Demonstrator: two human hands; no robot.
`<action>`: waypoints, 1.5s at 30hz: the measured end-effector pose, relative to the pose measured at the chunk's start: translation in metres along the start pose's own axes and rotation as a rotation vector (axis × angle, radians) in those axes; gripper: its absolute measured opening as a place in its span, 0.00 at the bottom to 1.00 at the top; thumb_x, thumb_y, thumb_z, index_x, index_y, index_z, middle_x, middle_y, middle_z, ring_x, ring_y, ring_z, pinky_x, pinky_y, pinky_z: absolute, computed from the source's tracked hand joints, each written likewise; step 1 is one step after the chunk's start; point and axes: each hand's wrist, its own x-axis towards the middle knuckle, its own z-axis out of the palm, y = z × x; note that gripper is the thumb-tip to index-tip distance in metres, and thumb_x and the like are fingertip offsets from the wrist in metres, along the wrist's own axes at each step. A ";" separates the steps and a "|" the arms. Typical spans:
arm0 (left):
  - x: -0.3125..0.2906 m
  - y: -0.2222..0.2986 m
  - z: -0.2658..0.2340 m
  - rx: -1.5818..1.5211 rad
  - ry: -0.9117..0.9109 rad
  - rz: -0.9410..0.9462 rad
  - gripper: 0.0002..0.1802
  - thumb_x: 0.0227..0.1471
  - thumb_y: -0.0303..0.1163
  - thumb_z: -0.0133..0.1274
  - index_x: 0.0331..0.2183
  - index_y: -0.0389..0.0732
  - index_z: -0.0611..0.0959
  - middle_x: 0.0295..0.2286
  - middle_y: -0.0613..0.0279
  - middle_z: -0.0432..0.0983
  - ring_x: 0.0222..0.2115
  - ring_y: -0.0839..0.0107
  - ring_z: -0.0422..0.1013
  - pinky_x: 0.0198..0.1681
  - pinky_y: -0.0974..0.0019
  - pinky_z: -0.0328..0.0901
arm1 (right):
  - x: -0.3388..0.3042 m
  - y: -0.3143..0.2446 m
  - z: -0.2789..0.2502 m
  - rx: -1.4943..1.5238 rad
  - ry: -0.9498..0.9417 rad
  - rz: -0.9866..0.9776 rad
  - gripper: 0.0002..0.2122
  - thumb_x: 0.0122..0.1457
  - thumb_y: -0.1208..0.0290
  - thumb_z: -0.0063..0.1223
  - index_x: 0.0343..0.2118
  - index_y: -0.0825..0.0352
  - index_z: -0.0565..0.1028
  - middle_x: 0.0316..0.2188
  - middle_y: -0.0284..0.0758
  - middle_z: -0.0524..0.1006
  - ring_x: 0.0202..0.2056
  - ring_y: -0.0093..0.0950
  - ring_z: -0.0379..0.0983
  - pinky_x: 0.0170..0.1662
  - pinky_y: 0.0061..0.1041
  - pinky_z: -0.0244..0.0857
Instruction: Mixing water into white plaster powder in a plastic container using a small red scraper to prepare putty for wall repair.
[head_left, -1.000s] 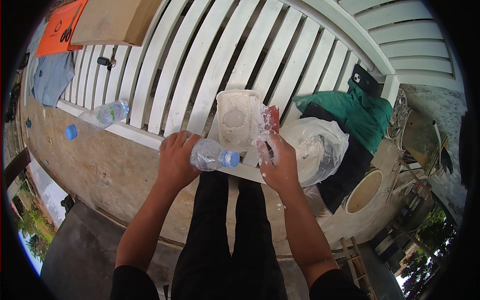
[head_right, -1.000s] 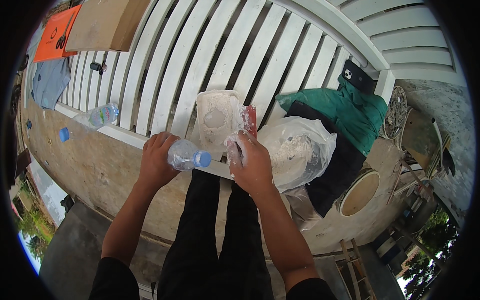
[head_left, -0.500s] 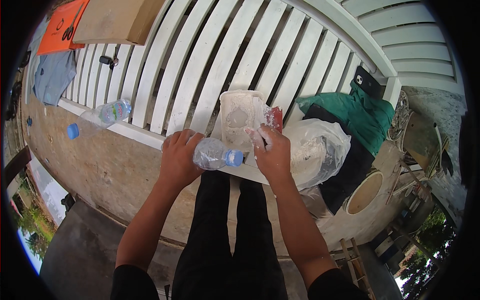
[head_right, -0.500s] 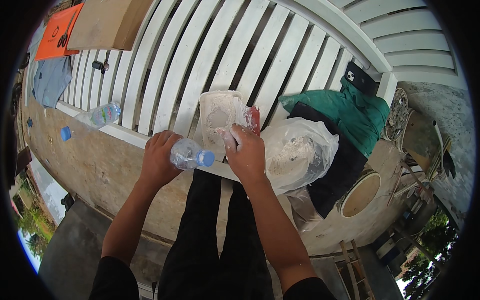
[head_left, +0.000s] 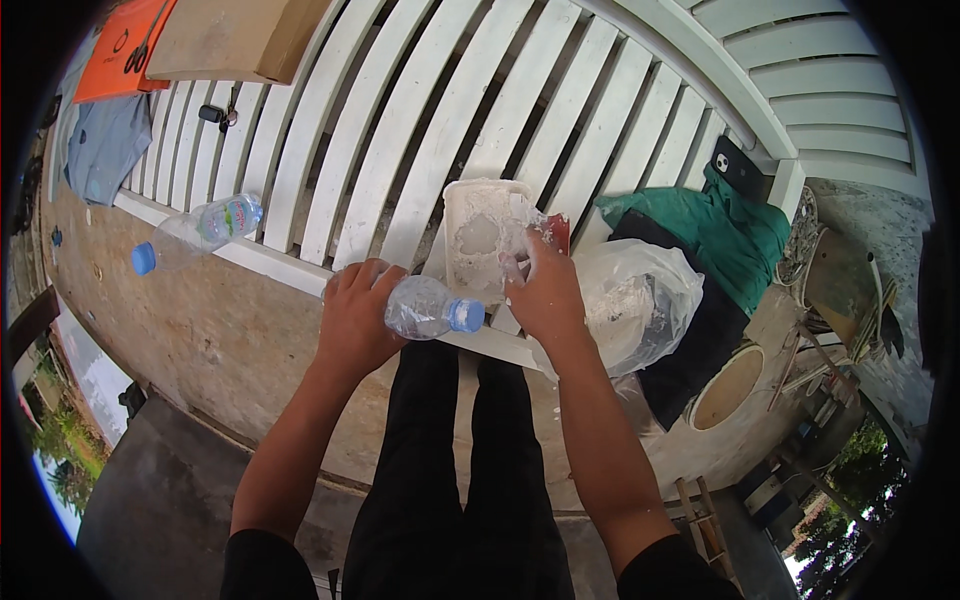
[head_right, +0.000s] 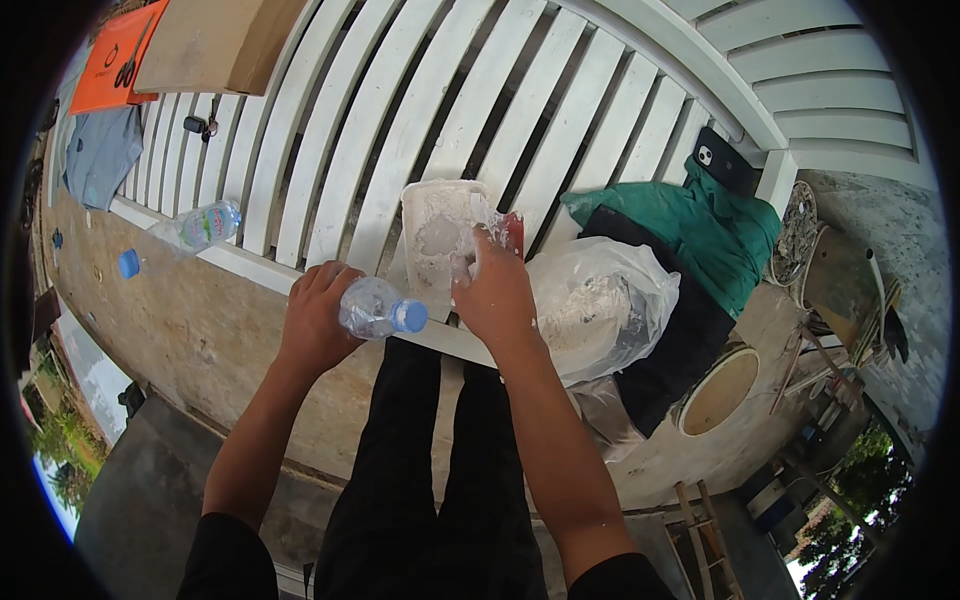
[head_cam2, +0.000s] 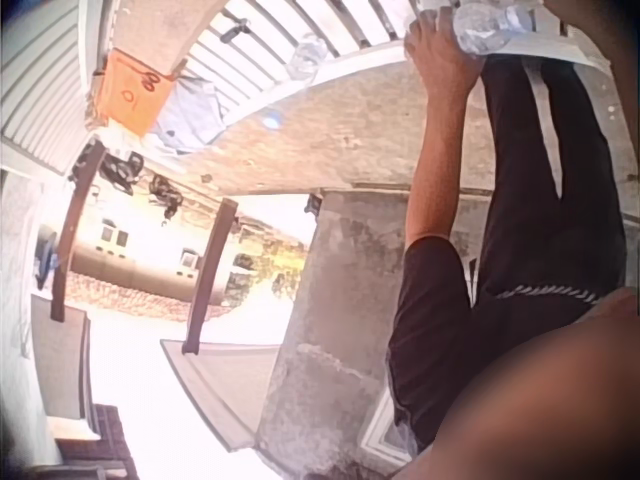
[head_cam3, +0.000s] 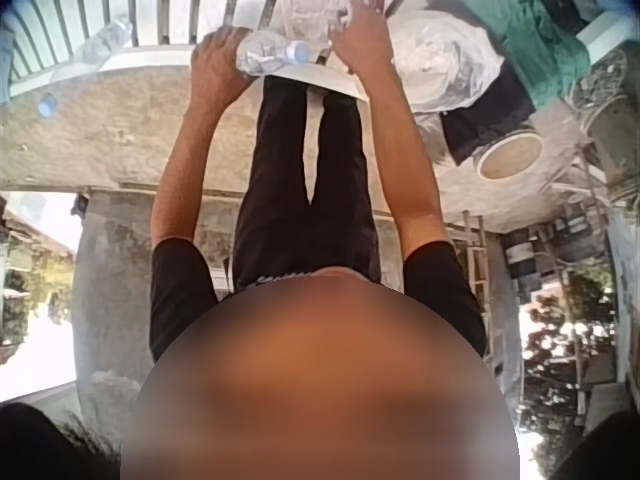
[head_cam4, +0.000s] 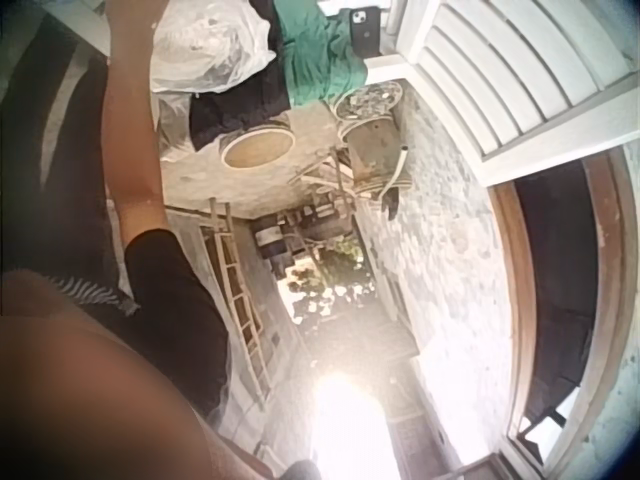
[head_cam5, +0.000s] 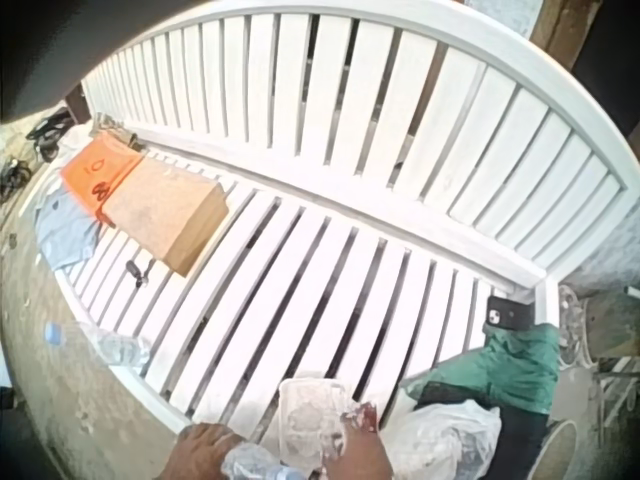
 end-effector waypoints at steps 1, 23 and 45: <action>0.001 0.001 0.001 0.000 0.003 0.004 0.32 0.30 0.36 0.71 0.42 0.46 0.79 0.41 0.59 0.72 0.46 0.55 0.68 0.50 0.48 0.61 | 0.004 -0.005 -0.001 -0.032 -0.046 0.102 0.22 0.54 0.73 0.54 0.52 0.76 0.68 0.37 0.54 0.77 0.41 0.48 0.76 0.46 0.39 0.69; 0.001 0.000 -0.003 -0.027 0.002 -0.009 0.34 0.28 0.36 0.72 0.42 0.44 0.80 0.40 0.57 0.73 0.45 0.54 0.69 0.49 0.48 0.62 | 0.002 -0.011 0.002 -0.170 -0.248 0.202 0.32 0.53 0.67 0.55 0.61 0.71 0.62 0.34 0.53 0.79 0.40 0.42 0.78 0.46 0.37 0.71; -0.001 -0.002 -0.003 -0.024 0.027 -0.003 0.32 0.28 0.37 0.72 0.42 0.45 0.80 0.40 0.58 0.73 0.46 0.55 0.69 0.50 0.48 0.61 | 0.019 -0.020 0.011 -0.244 -0.295 0.155 0.30 0.53 0.64 0.55 0.60 0.69 0.64 0.32 0.50 0.79 0.39 0.47 0.77 0.47 0.40 0.70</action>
